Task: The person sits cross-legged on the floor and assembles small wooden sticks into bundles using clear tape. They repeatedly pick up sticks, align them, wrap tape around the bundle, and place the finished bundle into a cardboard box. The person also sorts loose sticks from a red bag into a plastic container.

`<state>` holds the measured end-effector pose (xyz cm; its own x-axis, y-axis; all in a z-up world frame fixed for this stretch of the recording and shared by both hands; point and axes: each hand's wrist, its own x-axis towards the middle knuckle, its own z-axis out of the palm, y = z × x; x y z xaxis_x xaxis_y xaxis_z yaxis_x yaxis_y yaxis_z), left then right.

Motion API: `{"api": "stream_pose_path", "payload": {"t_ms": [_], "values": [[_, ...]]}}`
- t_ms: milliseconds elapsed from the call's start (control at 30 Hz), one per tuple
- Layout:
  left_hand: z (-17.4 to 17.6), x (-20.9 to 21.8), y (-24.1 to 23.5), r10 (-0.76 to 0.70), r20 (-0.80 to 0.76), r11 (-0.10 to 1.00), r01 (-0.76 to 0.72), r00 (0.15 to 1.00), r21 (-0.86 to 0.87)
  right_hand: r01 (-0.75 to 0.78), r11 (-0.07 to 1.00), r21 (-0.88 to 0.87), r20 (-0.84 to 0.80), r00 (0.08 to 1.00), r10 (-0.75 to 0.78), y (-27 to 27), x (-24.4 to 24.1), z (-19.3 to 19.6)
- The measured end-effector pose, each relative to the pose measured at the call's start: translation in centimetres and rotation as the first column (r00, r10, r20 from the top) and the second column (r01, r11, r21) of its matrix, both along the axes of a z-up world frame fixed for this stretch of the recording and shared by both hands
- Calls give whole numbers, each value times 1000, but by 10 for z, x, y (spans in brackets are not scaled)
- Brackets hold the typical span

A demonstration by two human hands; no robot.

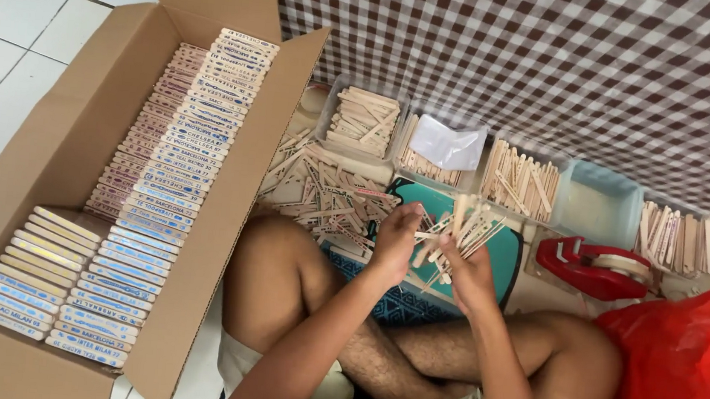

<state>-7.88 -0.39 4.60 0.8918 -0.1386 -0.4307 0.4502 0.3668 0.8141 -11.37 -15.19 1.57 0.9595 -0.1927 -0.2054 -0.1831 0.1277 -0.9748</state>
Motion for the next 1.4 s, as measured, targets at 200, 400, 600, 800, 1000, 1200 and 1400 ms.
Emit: {"api": "stream_pose_path", "payload": {"t_ms": [200, 400, 600, 800, 1000, 1200, 1400], "values": [[57, -22, -4, -232, 76, 960, 215, 970, 177, 38, 998, 54, -58, 998, -35, 21, 3, 29], [60, -20, -5, -410, 218, 910, 383, 886, 157, 166, 954, 249, -79, 985, -151, 23, 10, 32], [24, -19, -12, -657, 377, 604, 156, 653, 782, 210, 887, 411, -187, 972, -143, -75, 22, -181], [11, -21, -9, -823, 184, 335, 198, 537, 921, 198, 908, 370, -199, 971, -131, -32, 11, -92], [-56, 2, 0, -810, 62, 198, 173, 584, 965, 238, 966, -98, 222, 952, -212, -14, 37, 8], [-86, -14, -29, -744, -266, -240, 127, 613, 963, 444, 886, -133, 528, 788, -316, -31, 66, -58], [-116, -9, -31, -787, -191, -179, 80, 586, 981, 328, 874, -360, 304, 926, -222, -15, 66, -85]]}}
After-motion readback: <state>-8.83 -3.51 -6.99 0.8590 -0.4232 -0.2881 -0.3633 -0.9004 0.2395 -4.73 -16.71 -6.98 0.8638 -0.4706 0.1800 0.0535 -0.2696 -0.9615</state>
